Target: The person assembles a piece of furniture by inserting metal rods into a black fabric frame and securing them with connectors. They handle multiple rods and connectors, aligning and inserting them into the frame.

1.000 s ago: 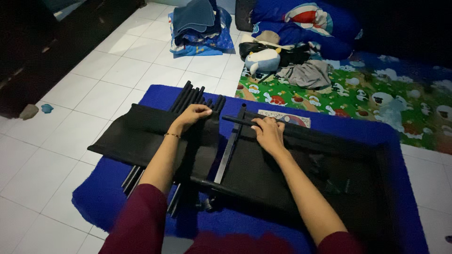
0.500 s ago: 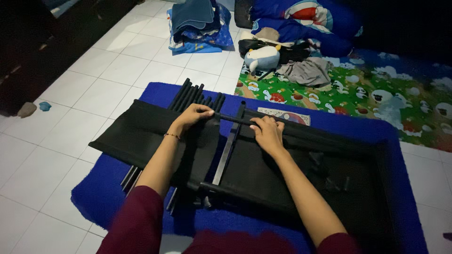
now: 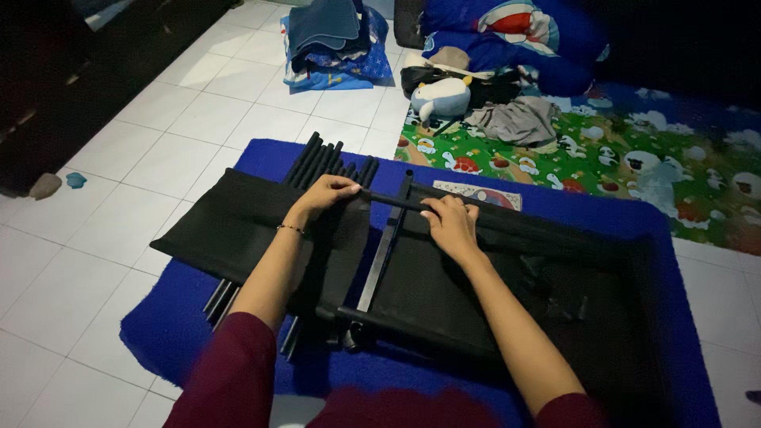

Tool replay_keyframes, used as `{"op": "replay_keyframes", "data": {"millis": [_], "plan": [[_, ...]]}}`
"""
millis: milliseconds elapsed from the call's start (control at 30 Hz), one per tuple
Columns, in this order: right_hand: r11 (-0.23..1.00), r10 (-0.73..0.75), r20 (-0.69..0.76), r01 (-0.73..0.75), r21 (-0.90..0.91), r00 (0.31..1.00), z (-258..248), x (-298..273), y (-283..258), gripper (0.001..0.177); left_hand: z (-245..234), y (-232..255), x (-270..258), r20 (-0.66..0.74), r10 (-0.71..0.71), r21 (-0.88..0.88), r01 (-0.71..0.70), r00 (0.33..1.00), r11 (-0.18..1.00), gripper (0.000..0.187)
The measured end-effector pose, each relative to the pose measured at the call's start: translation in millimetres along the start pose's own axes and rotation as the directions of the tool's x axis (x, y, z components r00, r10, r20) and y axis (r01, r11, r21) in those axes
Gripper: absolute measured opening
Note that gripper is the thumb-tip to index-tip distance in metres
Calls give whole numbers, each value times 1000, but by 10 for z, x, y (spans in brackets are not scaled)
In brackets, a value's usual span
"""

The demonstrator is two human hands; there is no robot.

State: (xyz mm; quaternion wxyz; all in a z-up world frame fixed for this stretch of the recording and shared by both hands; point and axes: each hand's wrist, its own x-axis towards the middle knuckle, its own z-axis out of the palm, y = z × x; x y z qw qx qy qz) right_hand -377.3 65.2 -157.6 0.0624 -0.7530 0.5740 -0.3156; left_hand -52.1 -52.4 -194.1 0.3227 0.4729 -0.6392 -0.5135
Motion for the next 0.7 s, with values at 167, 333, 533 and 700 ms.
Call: {"op": "replay_keyframes", "data": {"millis": [167,333,533,700], "plan": [[1000,26,44,-26,-7,999,-24,5,-22,26,-10,94,-33,24,-39,76,37,999,996,37],[1000,21,47,-20,-18,999,-33,-4,-31,26,0,187,-157,-5,-91,115,91,996,989,36],[1000,21,48,-21,-2,999,-46,-17,-23,27,-29,140,-121,94,-68,-55,74,993,996,32],[1000,18,52,-18,-5,999,-46,-22,-25,25,-42,103,-114,89,-44,-32,47,995,998,33]]}}
